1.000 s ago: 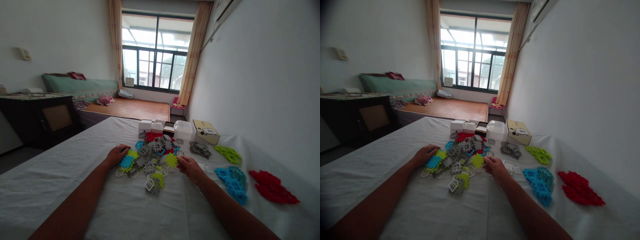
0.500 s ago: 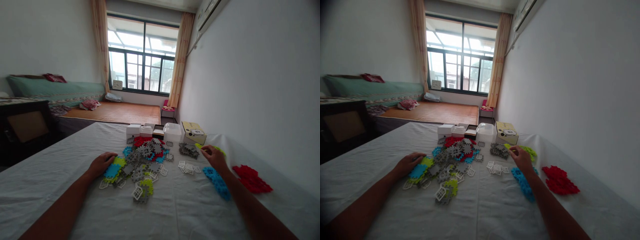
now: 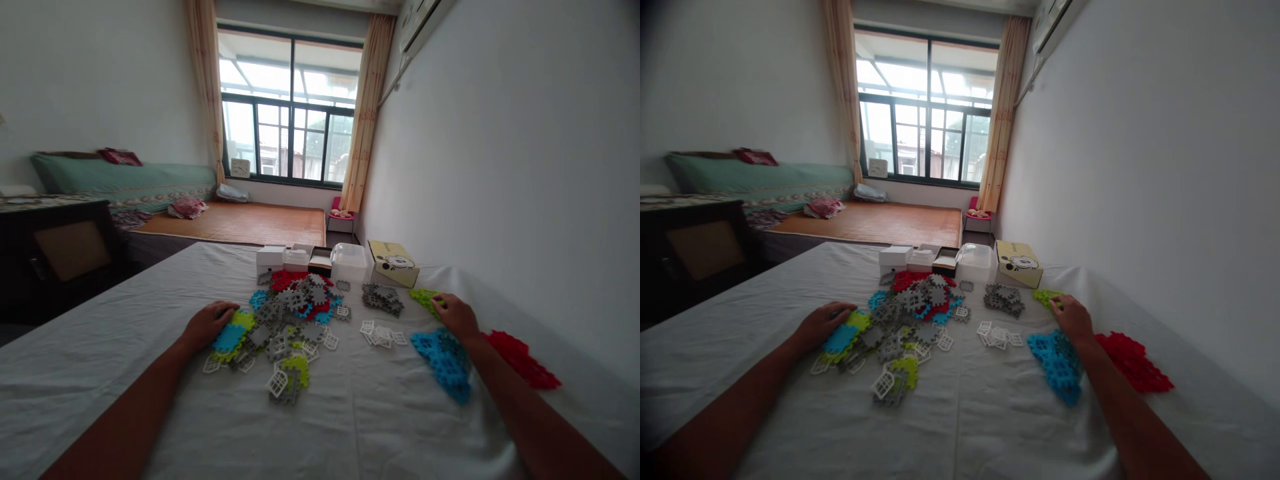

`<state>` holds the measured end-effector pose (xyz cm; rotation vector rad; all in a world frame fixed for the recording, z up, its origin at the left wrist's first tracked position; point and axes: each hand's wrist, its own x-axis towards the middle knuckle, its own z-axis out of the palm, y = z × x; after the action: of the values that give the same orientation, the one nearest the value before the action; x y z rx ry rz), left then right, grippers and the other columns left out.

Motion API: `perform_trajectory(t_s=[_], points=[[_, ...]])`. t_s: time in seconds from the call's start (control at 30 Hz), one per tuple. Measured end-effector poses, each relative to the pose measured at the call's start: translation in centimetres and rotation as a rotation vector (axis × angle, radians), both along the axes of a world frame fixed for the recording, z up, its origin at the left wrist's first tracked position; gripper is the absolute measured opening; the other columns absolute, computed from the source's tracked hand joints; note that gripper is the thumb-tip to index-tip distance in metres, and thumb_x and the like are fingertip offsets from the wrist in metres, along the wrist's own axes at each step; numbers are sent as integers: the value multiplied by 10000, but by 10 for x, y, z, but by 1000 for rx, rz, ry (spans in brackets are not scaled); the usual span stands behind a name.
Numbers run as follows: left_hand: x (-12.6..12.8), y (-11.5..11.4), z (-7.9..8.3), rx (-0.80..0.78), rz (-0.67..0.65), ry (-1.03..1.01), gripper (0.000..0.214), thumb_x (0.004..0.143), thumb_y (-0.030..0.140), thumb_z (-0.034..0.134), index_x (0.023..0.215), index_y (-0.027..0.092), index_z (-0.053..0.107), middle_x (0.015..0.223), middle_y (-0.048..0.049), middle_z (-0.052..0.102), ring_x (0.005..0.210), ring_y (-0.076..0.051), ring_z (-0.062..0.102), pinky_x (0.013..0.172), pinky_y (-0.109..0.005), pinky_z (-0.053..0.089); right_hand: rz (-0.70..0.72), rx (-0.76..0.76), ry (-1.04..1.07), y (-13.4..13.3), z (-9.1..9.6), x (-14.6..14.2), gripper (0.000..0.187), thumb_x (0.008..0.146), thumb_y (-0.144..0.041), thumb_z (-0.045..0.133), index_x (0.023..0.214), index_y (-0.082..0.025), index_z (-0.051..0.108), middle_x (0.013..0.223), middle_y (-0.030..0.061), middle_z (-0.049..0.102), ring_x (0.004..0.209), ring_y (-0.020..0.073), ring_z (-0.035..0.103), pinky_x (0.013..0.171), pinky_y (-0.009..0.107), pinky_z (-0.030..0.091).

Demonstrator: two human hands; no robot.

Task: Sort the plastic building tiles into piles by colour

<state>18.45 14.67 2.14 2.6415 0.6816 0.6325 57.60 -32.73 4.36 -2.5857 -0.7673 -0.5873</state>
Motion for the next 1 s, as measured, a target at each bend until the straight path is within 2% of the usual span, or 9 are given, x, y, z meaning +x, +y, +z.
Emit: perform_trajectory(t_s=[0.17, 0.27, 0.37, 0.47, 0.57, 0.67, 0.73, 0.87, 1.0], points=[[1, 0, -2, 7, -14, -12, 413, 774, 450, 378, 973, 222, 659, 1036, -31, 652, 969, -201, 578, 848, -264, 430, 365, -273, 136, 54, 25, -57, 241, 782, -272, 444, 916, -224, 637, 872, 55, 674, 757, 176, 607, 695, 260, 406], [0, -2, -2, 6, -20, -8, 414, 776, 440, 377, 982, 213, 654, 1035, -39, 649, 977, -204, 570, 858, -274, 423, 408, -447, 152, 75, 16, -82, 363, 721, -94, 416, 1005, -197, 617, 965, 92, 651, 843, 186, 594, 729, 263, 393], [-2, -3, -3, 3, -28, -6, 402, 781, 425, 374, 983, 216, 651, 1047, -37, 641, 986, -198, 564, 867, -271, 416, 382, -515, 147, 80, -2, -95, 449, 676, -24, 397, 1041, -177, 609, 989, 124, 630, 858, 197, 586, 734, 271, 390], [-2, -3, -5, 0, -25, -9, 387, 783, 414, 376, 983, 226, 648, 1050, -29, 639, 977, -193, 565, 864, -268, 414, 410, -526, 150, 79, -11, -104, 496, 659, -11, 406, 1082, -191, 591, 1020, 118, 616, 872, 189, 581, 741, 258, 392], [0, -2, -5, -4, -40, -22, 380, 783, 401, 377, 972, 219, 653, 1030, -32, 645, 963, -194, 568, 856, -269, 415, 486, -517, 169, 82, -5, -112, 439, 684, -27, 405, 1033, -197, 610, 984, 95, 634, 869, 172, 585, 733, 235, 395], [1, -2, -5, -20, -49, -30, 366, 779, 393, 387, 961, 222, 655, 1016, -29, 649, 967, -192, 563, 864, -272, 410, 480, -490, 134, 99, 4, -121, 333, 739, -66, 397, 922, -194, 644, 901, 89, 657, 826, 176, 595, 719, 247, 400], [0, -3, -4, -30, -42, -31, 364, 774, 396, 393, 961, 226, 654, 1017, -25, 648, 971, -194, 558, 869, -277, 409, 498, -433, 78, 118, 4, -127, 315, 771, -102, 408, 971, -188, 635, 945, 98, 655, 872, 186, 583, 770, 266, 397], [-2, -6, -2, -37, -36, -32, 369, 770, 404, 394, 953, 221, 658, 1010, -28, 645, 963, -195, 558, 864, -279, 411, 582, -296, -11, 153, -16, -135, 352, 830, -215, 429, 1162, -194, 545, 1157, 88, 585, 1060, 208, 490, 892, 312, 367], [-1, -5, -1, -36, -47, -31, 364, 779, 396, 389, 954, 220, 656, 1004, -29, 645, 957, -191, 559, 859, -276, 413, 597, -249, -21, 160, -30, -139, 317, 837, -228, 447, 1131, -240, 566, 1157, 55, 590, 1067, 197, 481, 898, 325, 373]])
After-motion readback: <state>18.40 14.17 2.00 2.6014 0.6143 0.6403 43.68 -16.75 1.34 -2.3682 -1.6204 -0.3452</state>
